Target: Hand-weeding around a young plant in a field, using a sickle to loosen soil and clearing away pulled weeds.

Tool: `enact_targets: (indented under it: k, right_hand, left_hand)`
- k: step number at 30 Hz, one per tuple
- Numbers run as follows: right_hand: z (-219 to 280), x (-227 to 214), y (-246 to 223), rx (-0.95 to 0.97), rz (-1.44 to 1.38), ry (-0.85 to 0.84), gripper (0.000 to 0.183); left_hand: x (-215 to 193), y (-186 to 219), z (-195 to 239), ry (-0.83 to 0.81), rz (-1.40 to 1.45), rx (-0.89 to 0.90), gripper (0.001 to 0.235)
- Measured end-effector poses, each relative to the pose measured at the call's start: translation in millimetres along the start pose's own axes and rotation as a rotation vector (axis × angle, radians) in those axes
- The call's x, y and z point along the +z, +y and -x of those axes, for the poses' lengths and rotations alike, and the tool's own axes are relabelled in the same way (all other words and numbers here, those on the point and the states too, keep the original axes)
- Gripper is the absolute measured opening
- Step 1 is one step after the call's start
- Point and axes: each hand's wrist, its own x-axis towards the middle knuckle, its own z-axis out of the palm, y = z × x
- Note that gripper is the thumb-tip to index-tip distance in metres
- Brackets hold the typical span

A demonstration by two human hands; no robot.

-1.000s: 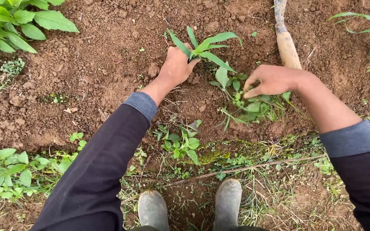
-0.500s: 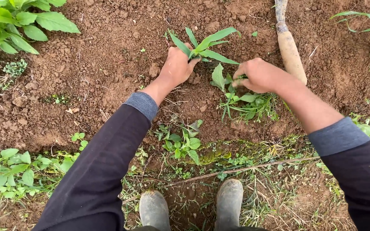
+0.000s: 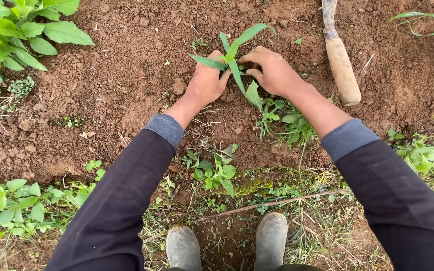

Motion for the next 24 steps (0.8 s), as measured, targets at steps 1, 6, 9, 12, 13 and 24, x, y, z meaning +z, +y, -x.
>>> enact_targets:
  k: [1, 6, 9, 12, 13, 24]
  right_hand:
    - [-6.3, 5.1, 6.8, -0.005, -0.002, -0.001, 0.025]
    - [-32.7, 27.7, 31.4, -0.173, 0.191, 0.049, 0.007]
    - [-38.9, 32.6, 39.7, -0.257, 0.139, 0.060, 0.030]
    - [-23.6, 1.0, 2.5, 0.038, 0.149, -0.170, 0.011]
    - [-19.5, -7.7, 5.9, 0.042, 0.149, -0.171, 0.011]
    - [15.7, -47.0, 43.6, 0.335, 0.358, 0.132, 0.035]
  left_hand:
    - [0.6, -0.2, -0.4, 0.002, -0.005, -0.002, 0.006]
    - [1.5, 0.3, -1.2, -0.004, -0.016, -0.061, 0.006]
    - [1.0, -2.9, -3.7, 0.002, -0.032, 0.007, 0.005]
    - [-0.3, -0.2, -3.9, 0.001, -0.046, 0.001, 0.008]
    - [0.5, -1.3, -4.1, 0.000, -0.042, 0.002, 0.008]
    - [5.7, -3.7, 0.2, -0.050, -0.107, -0.092, 0.013]
